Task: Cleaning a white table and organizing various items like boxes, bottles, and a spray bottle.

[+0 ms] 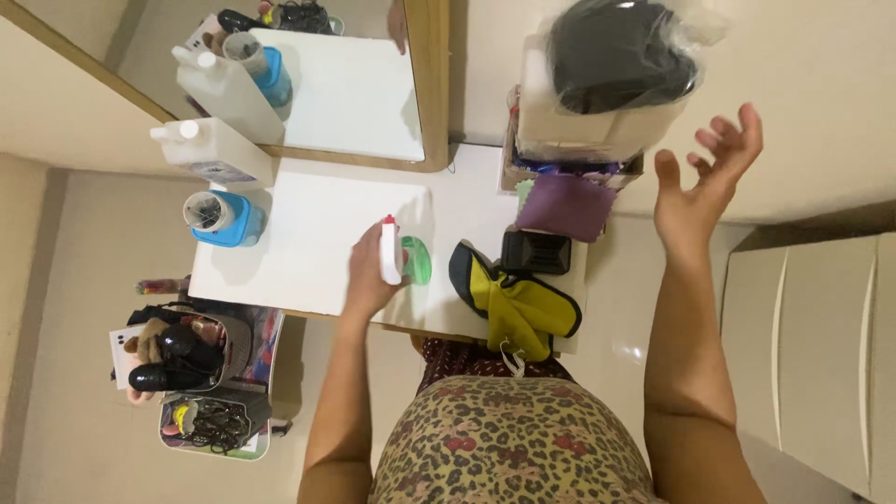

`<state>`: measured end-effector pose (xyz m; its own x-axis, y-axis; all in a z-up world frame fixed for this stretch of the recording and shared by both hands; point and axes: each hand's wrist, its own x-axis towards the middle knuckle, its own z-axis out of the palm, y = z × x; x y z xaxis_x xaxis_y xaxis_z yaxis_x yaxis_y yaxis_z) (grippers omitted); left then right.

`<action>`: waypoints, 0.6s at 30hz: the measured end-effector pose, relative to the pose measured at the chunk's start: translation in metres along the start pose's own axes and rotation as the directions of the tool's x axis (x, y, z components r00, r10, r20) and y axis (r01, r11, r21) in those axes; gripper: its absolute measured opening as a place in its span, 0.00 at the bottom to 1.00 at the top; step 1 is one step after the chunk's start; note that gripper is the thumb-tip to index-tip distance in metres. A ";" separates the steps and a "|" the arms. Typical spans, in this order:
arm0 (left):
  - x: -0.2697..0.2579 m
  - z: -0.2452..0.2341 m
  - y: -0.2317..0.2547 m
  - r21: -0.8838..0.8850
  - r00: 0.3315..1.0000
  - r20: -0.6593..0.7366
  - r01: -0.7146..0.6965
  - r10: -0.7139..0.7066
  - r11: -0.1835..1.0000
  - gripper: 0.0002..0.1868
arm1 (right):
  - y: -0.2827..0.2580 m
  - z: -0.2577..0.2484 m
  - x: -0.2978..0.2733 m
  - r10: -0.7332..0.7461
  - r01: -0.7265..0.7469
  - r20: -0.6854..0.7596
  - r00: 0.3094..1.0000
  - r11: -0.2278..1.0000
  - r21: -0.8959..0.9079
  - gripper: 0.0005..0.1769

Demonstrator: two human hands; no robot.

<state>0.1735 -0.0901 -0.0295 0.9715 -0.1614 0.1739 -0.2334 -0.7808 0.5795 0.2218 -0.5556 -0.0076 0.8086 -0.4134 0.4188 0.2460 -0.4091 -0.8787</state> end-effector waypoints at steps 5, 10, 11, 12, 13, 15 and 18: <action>0.002 -0.057 0.015 0.223 0.987 -0.120 0.132 -0.107 0.966 0.42 | -0.049 -0.004 0.043 -0.164 0.186 0.123 0.979 0.962 -0.198 0.60; 0.033 -0.073 0.110 0.014 0.934 -0.355 -0.027 0.031 1.000 0.34 | -0.075 0.008 0.067 -0.302 0.398 0.289 0.909 0.834 -0.382 0.63; 0.037 -0.066 0.123 -0.100 0.944 -0.324 -0.103 0.065 0.990 0.34 | -0.075 0.011 0.069 -0.285 0.395 0.312 0.906 0.836 -0.381 0.57; 0.043 -0.059 0.137 -0.214 0.948 -0.300 -0.175 0.106 0.961 0.34 | -0.075 0.015 0.073 -0.271 0.393 0.335 0.902 0.837 -0.380 0.51; 0.044 -0.048 0.145 -0.213 0.947 -0.304 -0.175 0.105 0.961 0.34 | -0.072 0.017 0.072 -0.276 0.397 0.336 0.901 0.837 -0.377 0.51; 0.045 -0.025 0.161 -0.327 0.983 -0.117 -0.171 0.140 0.929 0.35 | -0.068 0.023 0.071 -0.283 0.384 0.321 0.904 0.867 -0.317 0.38; 0.038 -0.006 0.176 -0.301 0.963 -0.050 -0.268 0.266 0.915 0.34 | -0.054 0.032 0.069 -0.384 0.438 0.252 0.888 0.874 -0.211 0.30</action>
<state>0.1687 -0.2301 0.0843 0.8710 -0.3325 0.3616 -0.4871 -0.4892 0.7234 0.2815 -0.5355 0.0616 0.7586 -0.0050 0.6516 0.4563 -0.7098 -0.5367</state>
